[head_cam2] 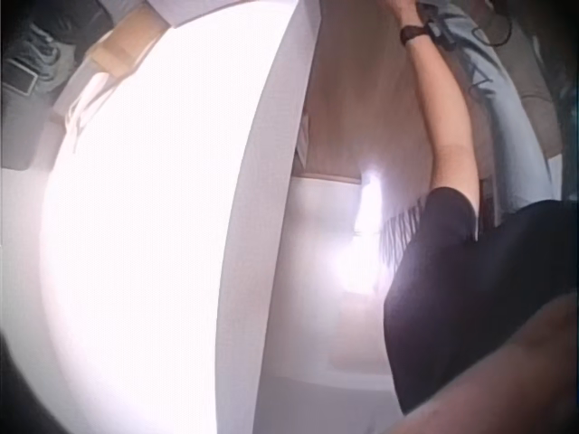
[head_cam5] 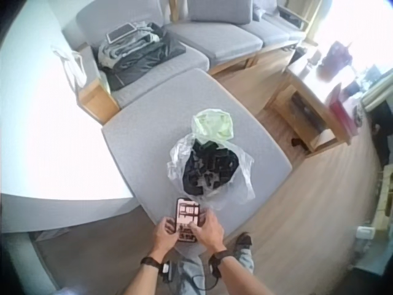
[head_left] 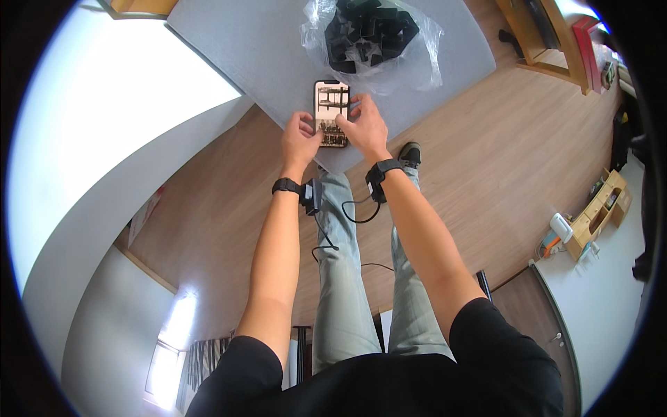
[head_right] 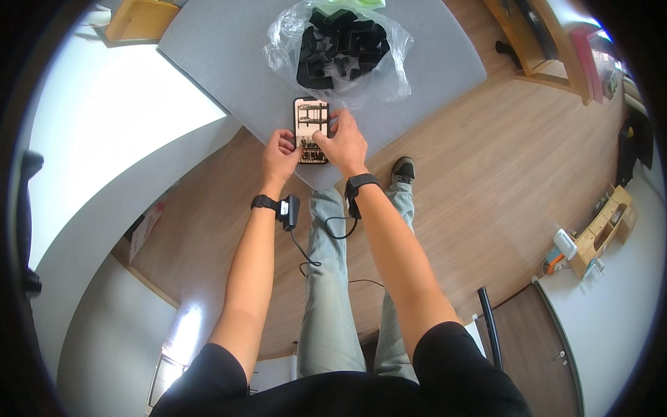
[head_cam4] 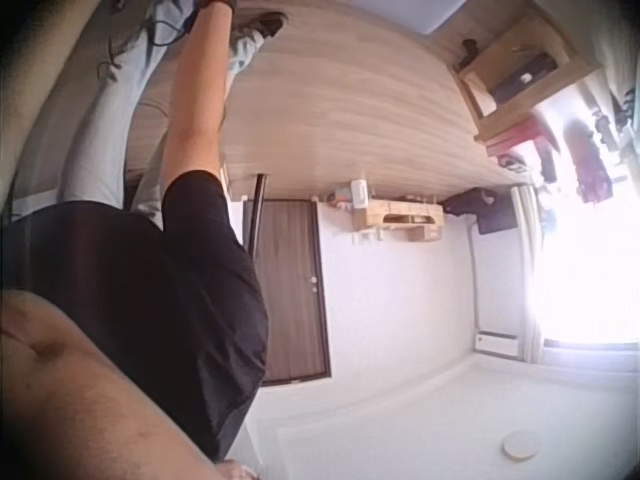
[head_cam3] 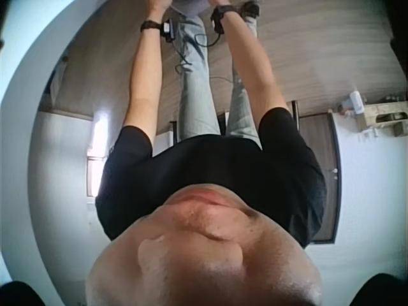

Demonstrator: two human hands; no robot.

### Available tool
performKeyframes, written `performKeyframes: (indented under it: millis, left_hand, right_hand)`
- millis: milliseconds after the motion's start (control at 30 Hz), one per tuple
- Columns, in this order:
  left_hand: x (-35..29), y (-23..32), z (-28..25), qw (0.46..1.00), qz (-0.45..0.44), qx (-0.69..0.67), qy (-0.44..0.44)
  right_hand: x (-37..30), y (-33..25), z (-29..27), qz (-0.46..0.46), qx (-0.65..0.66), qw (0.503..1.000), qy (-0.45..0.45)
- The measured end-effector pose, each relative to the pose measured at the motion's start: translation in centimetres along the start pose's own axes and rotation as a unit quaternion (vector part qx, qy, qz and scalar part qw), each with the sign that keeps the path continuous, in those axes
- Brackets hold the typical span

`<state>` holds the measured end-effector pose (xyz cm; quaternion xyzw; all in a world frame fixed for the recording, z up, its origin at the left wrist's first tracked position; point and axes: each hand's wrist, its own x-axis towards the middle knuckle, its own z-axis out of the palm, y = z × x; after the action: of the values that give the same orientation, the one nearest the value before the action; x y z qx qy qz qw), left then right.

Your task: The person assembles a black metal frame by connecting long rails with small black plastic connectors. They repeatedly pick up rails, align ends, insert connectors, and press them together, then place the assembled sections against a door and wall.

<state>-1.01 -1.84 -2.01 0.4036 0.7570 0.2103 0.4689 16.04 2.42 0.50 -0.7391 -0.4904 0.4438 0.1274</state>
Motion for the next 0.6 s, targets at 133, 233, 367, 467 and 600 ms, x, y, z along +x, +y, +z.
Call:
performKeyframes:
  millis: [133,233,367,467,600]
  left_hand:
    - [0.0,0.2,0.0,1.000,0.018,-0.006,0.006]
    - [0.1,0.2,0.1,1.000,0.003,-0.026,0.001]
    - [0.2,0.0,0.2,0.999,0.005,-0.033,0.008]
    - [0.2,-0.3,0.2,0.999,0.008,-0.038,0.005]
    - [0.2,-0.6,0.0,0.999,0.015,-0.029,-0.006]
  right_hand:
    - [0.0,0.2,0.1,-0.009,0.021,1.000,0.012]
    - [0.1,0.4,0.2,-0.014,0.023,1.000,0.011]
    - [0.2,0.7,0.4,-0.009,0.026,1.000,0.007]
    - [0.4,0.8,0.6,-0.009,0.030,0.999,0.011]
    - [0.4,1.1,0.9,0.003,0.045,0.999,0.005]
